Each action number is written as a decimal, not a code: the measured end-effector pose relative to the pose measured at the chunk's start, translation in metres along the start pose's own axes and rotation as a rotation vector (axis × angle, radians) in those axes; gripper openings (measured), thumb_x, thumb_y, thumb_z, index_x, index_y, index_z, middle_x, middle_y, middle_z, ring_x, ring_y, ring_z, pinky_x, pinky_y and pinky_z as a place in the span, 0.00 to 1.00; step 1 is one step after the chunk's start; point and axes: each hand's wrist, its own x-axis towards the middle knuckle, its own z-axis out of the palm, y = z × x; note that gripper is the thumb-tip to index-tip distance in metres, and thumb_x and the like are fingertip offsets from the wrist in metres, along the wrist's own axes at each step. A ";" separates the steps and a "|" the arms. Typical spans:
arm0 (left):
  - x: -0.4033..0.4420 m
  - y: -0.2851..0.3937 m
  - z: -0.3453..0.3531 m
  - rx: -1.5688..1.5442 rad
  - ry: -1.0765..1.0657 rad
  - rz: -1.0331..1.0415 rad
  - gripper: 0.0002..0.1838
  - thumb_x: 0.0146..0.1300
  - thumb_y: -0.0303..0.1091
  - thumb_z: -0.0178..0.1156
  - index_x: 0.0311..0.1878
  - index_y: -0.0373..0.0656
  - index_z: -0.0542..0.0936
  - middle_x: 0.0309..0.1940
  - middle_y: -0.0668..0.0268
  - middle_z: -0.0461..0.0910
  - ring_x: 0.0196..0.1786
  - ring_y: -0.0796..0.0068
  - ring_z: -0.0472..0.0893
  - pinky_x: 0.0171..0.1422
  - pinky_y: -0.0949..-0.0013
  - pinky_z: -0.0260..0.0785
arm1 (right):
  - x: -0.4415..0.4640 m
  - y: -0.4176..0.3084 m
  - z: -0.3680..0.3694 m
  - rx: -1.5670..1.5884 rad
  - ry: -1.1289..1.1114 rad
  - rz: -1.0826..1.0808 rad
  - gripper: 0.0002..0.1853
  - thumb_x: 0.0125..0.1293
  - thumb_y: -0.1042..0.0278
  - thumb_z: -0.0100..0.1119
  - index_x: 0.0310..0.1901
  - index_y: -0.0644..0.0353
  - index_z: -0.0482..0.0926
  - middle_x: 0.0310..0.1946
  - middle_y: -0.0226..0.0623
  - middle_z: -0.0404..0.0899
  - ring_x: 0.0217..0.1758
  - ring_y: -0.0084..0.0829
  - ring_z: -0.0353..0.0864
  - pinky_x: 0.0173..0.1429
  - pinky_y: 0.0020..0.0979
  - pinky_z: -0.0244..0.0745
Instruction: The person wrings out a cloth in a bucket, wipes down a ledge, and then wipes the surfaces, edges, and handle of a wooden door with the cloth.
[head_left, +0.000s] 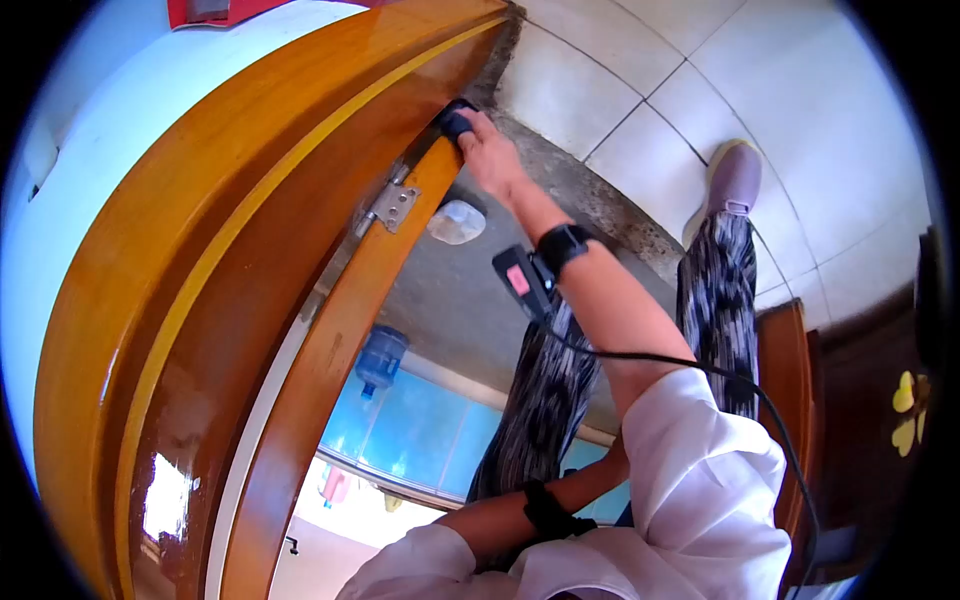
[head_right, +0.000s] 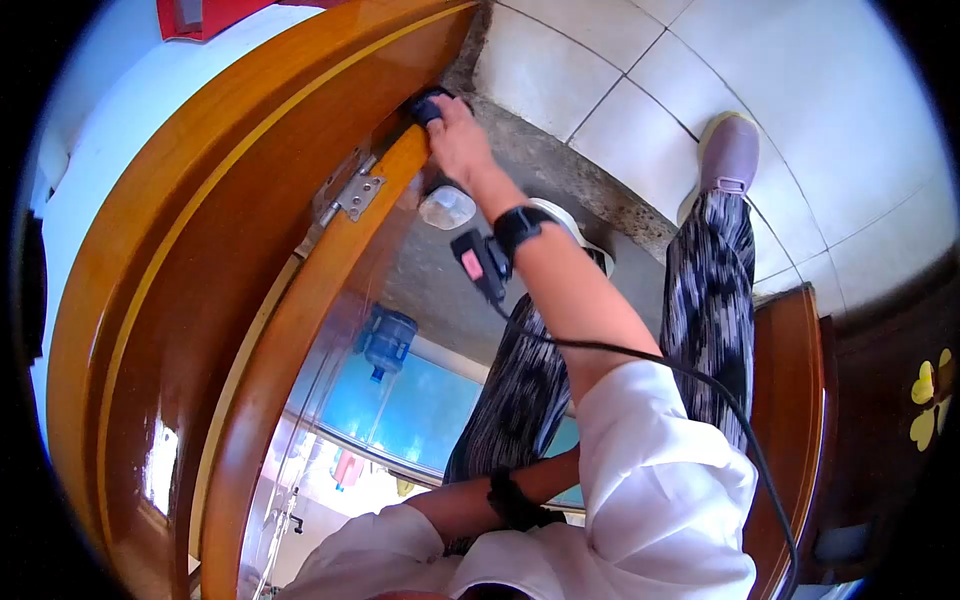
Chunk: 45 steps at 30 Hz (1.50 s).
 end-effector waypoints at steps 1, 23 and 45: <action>0.003 0.001 0.000 -0.021 -0.004 0.003 0.22 0.70 0.38 0.46 0.65 0.45 0.63 0.59 0.65 0.68 0.59 0.68 0.67 0.66 0.64 0.58 | 0.009 0.009 0.001 -0.058 -0.003 0.026 0.22 0.65 0.62 0.42 0.59 0.58 0.69 0.60 0.51 0.68 0.65 0.49 0.64 0.68 0.39 0.61; -0.200 0.175 -0.031 0.621 0.002 0.553 0.20 0.64 0.28 0.53 0.59 0.38 0.69 0.53 0.60 0.71 0.57 0.70 0.70 0.63 0.67 0.62 | -0.290 -0.306 0.021 -0.074 -0.137 -0.149 0.21 0.63 0.69 0.47 0.58 0.62 0.70 0.60 0.49 0.70 0.65 0.47 0.66 0.67 0.40 0.63; -0.459 0.257 -0.067 0.730 0.644 0.821 0.12 0.66 0.28 0.51 0.52 0.40 0.74 0.42 0.59 0.82 0.45 0.65 0.82 0.49 0.67 0.74 | -0.544 -0.537 0.019 -0.031 -0.311 -0.521 0.23 0.67 0.67 0.47 0.65 0.53 0.66 0.41 0.42 0.75 0.44 0.26 0.72 0.52 0.24 0.68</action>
